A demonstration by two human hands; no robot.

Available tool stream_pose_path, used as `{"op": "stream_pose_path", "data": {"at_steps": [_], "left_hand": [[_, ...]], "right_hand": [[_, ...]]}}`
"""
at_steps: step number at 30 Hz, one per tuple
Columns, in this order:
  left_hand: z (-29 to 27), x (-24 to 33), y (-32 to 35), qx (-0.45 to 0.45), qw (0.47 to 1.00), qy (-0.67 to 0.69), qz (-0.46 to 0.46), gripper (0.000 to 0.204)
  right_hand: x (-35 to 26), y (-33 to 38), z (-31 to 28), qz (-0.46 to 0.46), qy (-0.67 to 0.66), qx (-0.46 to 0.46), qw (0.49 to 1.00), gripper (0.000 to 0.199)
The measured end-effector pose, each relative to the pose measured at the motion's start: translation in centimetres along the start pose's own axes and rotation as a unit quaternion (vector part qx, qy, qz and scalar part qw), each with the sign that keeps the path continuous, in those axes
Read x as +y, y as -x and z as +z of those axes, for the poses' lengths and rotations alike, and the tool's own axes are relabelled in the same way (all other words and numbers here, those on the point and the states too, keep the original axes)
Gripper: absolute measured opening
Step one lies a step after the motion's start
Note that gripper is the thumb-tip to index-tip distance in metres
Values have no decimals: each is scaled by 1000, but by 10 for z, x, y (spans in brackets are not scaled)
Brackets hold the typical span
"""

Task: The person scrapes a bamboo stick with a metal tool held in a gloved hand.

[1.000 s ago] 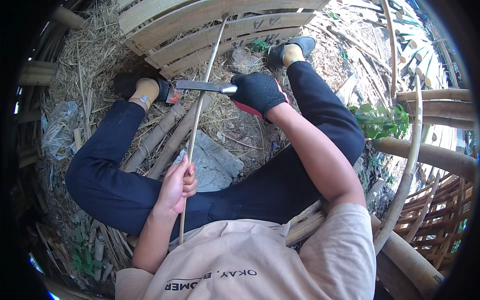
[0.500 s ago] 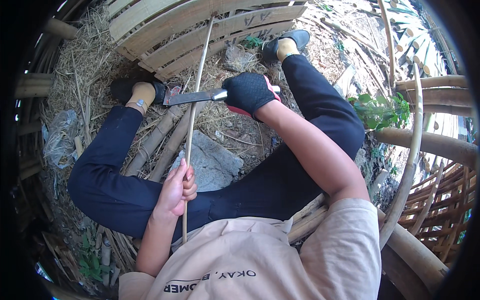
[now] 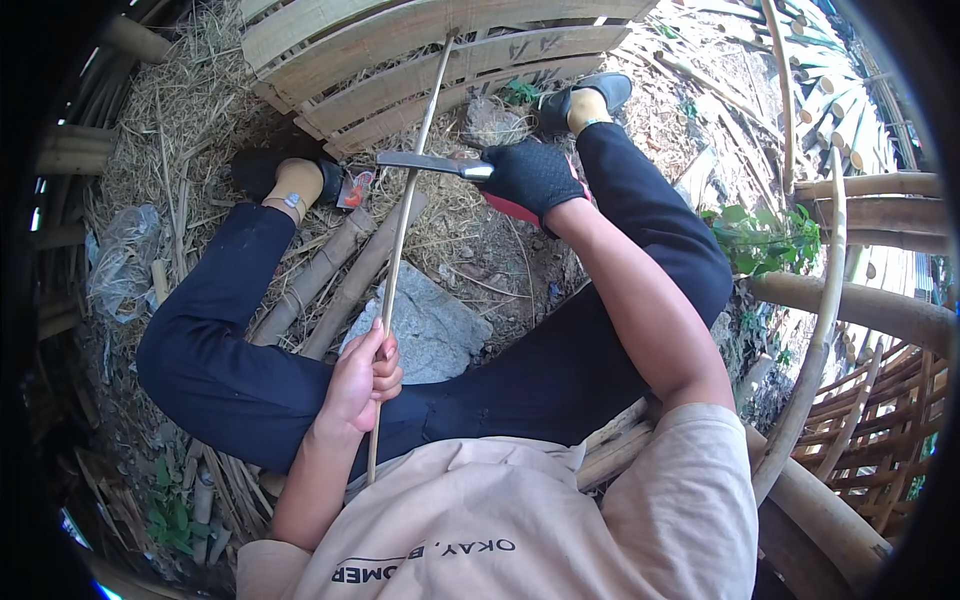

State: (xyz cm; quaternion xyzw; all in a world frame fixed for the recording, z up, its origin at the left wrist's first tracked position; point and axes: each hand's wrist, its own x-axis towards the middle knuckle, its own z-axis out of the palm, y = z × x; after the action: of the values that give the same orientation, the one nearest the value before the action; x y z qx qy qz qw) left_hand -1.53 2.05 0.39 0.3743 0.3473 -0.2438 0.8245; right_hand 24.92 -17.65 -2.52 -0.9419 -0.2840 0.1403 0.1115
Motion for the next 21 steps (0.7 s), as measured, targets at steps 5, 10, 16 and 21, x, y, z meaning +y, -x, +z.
{"op": "stream_pose_path", "data": {"at_steps": [5, 10, 16, 21], "left_hand": [[-1, -1, 0, 0, 1000, -11, 15, 42], [5, -7, -2, 31, 996, -61, 51, 42], [3, -8, 2, 6, 997, -55, 45, 41], [7, -4, 2, 10, 998, -47, 40, 40]], "right_hand": [[-20, 8, 1, -71, -10, -6, 997, 19], [-16, 6, 3, -46, 25, -19, 998, 18], [6, -9, 7, 33, 13, 18, 999, 23], [37, -15, 11, 48, -2, 62, 997, 24]]}}
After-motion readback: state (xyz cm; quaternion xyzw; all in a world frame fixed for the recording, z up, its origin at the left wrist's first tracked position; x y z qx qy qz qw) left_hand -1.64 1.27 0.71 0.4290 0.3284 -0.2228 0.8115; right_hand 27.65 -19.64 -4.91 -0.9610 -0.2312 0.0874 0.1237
